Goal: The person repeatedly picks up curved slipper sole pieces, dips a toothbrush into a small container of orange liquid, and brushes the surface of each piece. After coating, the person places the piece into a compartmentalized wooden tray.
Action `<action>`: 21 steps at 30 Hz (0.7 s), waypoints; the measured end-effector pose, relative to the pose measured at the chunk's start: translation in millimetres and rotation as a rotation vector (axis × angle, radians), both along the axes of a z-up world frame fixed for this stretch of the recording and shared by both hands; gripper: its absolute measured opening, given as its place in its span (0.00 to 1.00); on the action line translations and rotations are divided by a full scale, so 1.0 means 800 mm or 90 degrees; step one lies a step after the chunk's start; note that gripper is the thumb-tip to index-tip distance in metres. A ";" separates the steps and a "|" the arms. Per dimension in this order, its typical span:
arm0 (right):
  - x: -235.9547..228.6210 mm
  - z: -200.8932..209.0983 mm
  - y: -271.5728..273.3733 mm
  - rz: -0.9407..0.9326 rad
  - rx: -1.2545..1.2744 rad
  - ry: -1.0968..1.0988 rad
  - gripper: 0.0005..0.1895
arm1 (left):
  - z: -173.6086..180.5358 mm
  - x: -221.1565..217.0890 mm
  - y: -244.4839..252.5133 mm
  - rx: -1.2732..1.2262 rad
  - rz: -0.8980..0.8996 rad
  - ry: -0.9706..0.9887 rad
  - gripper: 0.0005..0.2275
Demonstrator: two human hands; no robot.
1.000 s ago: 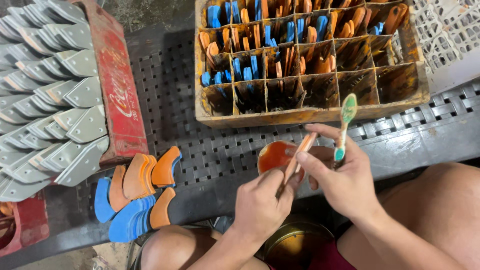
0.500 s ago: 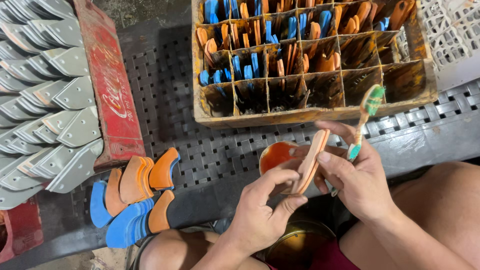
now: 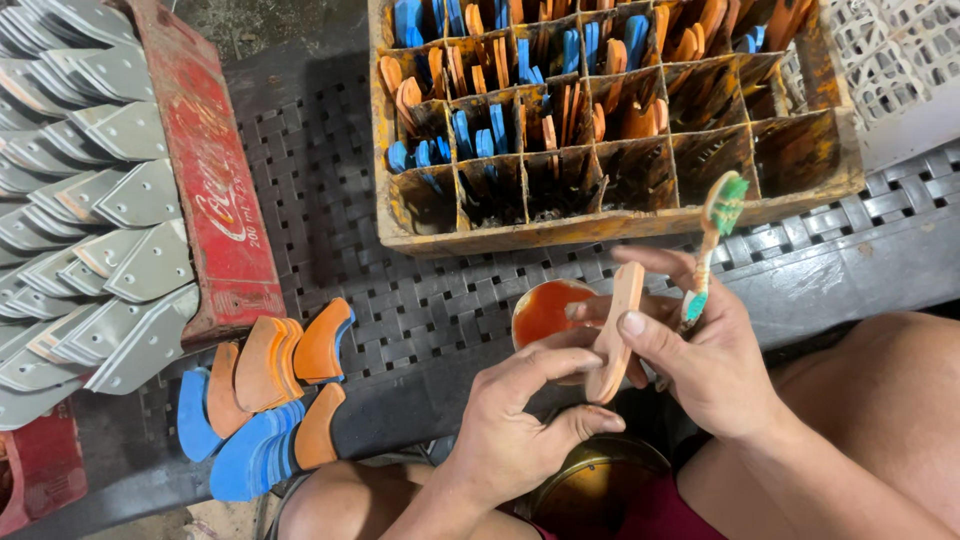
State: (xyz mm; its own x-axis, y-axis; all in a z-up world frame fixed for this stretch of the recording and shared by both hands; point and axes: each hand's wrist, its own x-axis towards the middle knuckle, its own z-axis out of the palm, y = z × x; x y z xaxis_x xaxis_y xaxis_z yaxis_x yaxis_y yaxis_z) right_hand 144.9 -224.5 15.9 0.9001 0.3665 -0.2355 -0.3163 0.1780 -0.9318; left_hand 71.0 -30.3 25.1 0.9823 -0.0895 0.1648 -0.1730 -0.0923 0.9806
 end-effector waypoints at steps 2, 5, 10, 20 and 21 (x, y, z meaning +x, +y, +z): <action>-0.001 0.000 0.002 -0.012 0.047 -0.004 0.30 | 0.001 0.000 0.000 0.014 0.010 -0.006 0.19; -0.001 0.000 0.004 -0.016 0.047 0.010 0.31 | 0.000 0.001 0.000 0.030 0.022 -0.004 0.18; -0.003 -0.006 -0.001 -0.026 0.097 0.011 0.29 | -0.002 0.000 0.001 0.028 0.015 -0.027 0.19; 0.013 0.033 -0.006 0.030 -0.393 -0.330 0.30 | 0.008 0.004 0.014 0.052 0.067 0.012 0.15; 0.020 0.041 -0.012 0.061 -0.578 -0.326 0.33 | 0.010 0.004 0.020 0.072 0.101 0.017 0.14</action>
State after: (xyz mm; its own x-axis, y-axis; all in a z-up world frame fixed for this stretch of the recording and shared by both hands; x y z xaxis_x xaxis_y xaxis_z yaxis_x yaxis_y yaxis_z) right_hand 160.5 -234.5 49.1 0.9463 0.3182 -0.0573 0.1778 -0.6603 -0.7297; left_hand 74.5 -14.1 32.8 0.9893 0.0500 0.1367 -0.1222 -0.2256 0.9665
